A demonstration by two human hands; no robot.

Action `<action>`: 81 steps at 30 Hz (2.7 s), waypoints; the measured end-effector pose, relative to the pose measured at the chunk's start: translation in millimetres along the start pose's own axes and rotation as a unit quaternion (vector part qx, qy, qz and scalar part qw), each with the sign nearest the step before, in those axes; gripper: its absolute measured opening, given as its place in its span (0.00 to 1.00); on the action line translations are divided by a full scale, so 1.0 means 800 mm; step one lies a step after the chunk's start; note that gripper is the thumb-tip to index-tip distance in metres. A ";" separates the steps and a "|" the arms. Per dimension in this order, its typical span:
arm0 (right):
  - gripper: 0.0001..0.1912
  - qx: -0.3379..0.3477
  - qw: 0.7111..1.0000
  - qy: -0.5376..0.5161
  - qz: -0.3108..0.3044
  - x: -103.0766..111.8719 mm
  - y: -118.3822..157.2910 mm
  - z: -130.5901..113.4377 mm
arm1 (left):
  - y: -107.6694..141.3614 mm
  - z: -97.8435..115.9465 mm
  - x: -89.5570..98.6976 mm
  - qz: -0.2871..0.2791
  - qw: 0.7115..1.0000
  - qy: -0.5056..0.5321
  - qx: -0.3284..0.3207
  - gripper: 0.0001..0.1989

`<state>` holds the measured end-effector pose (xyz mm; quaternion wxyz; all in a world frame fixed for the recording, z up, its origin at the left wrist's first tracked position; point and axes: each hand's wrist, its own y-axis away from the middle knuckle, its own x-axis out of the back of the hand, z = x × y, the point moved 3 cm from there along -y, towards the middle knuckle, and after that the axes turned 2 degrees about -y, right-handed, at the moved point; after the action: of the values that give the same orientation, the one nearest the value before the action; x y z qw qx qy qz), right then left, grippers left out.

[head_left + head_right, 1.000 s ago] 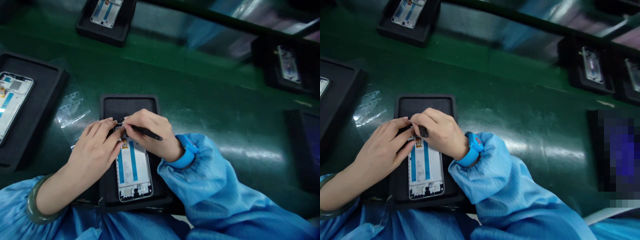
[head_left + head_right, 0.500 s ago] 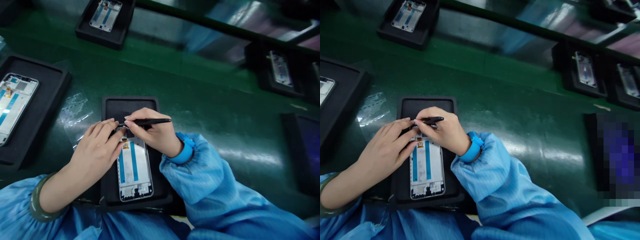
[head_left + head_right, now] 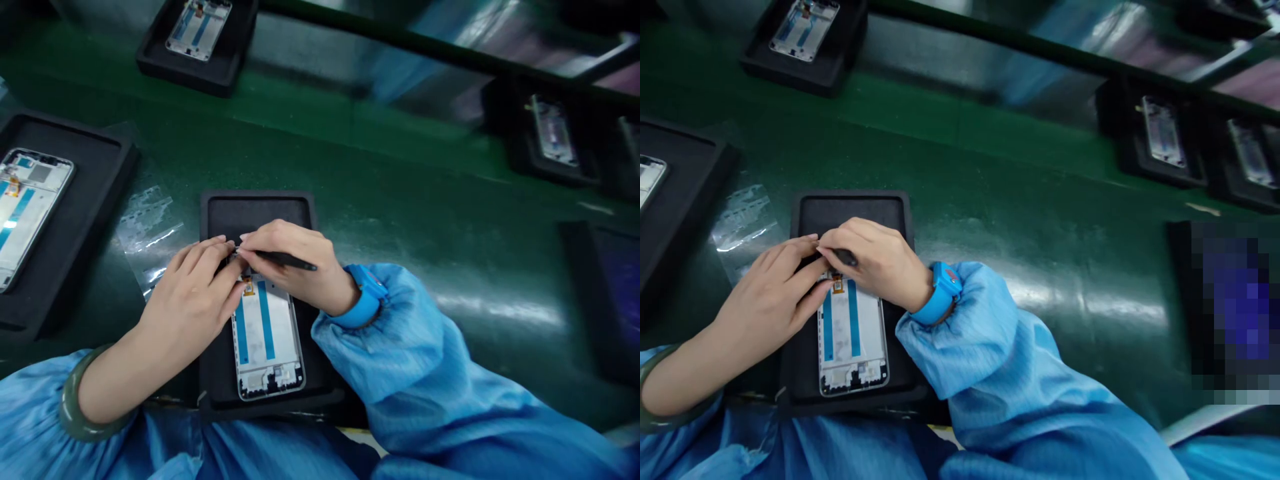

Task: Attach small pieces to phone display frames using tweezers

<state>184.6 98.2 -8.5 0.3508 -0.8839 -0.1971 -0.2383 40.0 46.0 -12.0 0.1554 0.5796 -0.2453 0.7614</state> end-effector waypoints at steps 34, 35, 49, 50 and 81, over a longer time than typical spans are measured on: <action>0.10 0.040 0.995 -0.011 -0.092 0.013 0.008 0.003 | -0.006 -0.008 0.003 0.014 1.000 0.017 0.009 0.13; 0.10 0.035 0.995 -0.013 -0.090 0.013 0.006 0.002 | -0.005 -0.009 0.003 0.014 1.000 0.017 0.009 0.13; 0.10 -0.013 0.994 -0.036 -0.104 0.013 -0.002 -0.003 | -0.003 -0.008 0.003 0.006 1.000 0.005 0.013 0.14; 0.09 -0.017 0.994 -0.038 -0.100 0.012 -0.001 -0.001 | -0.003 -0.008 0.003 0.005 1.000 0.004 0.012 0.14; 0.05 -0.065 0.997 0.034 -0.012 0.010 -0.010 0.006 | -0.001 -0.002 0.002 -0.008 1.000 -0.006 -0.002 0.15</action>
<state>188.2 108.0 -3.2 0.2966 -0.8937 -0.1800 -0.2844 38.3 47.5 -10.6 0.1611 0.5856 -0.2433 0.7563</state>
